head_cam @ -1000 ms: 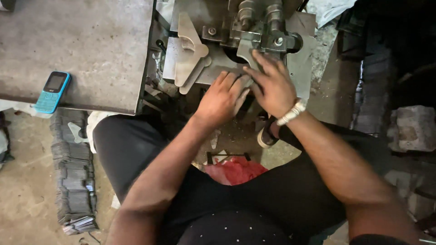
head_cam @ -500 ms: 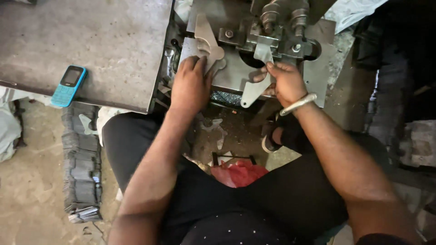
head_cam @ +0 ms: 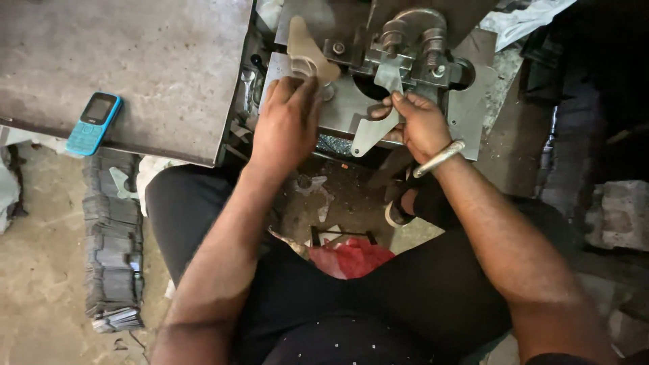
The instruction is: Using a manual stamping machine to punch shapes and holes into metal plates.
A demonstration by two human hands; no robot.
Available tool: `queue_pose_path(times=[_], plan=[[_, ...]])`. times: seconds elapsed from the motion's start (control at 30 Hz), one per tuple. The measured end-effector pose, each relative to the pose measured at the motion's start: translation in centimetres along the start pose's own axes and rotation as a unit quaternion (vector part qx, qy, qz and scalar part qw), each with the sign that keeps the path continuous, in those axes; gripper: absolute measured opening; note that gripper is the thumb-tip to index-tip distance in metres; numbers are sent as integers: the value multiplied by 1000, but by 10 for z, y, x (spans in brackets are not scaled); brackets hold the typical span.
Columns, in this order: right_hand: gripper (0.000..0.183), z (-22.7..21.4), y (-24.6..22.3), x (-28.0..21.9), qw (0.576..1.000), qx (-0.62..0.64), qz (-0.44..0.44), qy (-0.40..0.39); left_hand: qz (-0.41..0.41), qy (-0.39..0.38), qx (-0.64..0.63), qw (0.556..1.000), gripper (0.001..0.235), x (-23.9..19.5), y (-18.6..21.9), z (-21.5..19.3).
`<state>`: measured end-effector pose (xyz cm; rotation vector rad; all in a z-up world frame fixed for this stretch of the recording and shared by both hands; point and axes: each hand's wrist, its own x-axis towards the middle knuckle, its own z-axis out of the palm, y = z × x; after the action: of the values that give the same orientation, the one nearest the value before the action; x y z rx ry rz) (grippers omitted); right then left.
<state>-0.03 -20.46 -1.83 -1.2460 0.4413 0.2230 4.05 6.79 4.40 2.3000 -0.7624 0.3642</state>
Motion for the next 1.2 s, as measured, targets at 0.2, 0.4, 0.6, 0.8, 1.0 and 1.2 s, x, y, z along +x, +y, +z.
queue_pose_path(times=[0.2,0.4,0.6,0.8,1.0,1.2], plan=[[14,-13,23,10,997,47,-32,42,53,-86,-133,986,35,-3,34,-10],[16,-18,-16,-41,974,-187,-40,118,150,-99,-134,975,33,-11,35,44],[18,-81,-43,-66,945,-205,-116,228,166,-49,-69,982,38,-13,40,90],[18,-120,-60,-14,911,-231,-185,286,152,-49,-14,987,44,-16,47,87],[16,-130,-53,14,693,-515,-377,335,164,-40,-8,986,45,-14,49,84],[13,-129,-44,-2,675,-502,-417,344,169,-44,0,985,46,-20,42,94]])
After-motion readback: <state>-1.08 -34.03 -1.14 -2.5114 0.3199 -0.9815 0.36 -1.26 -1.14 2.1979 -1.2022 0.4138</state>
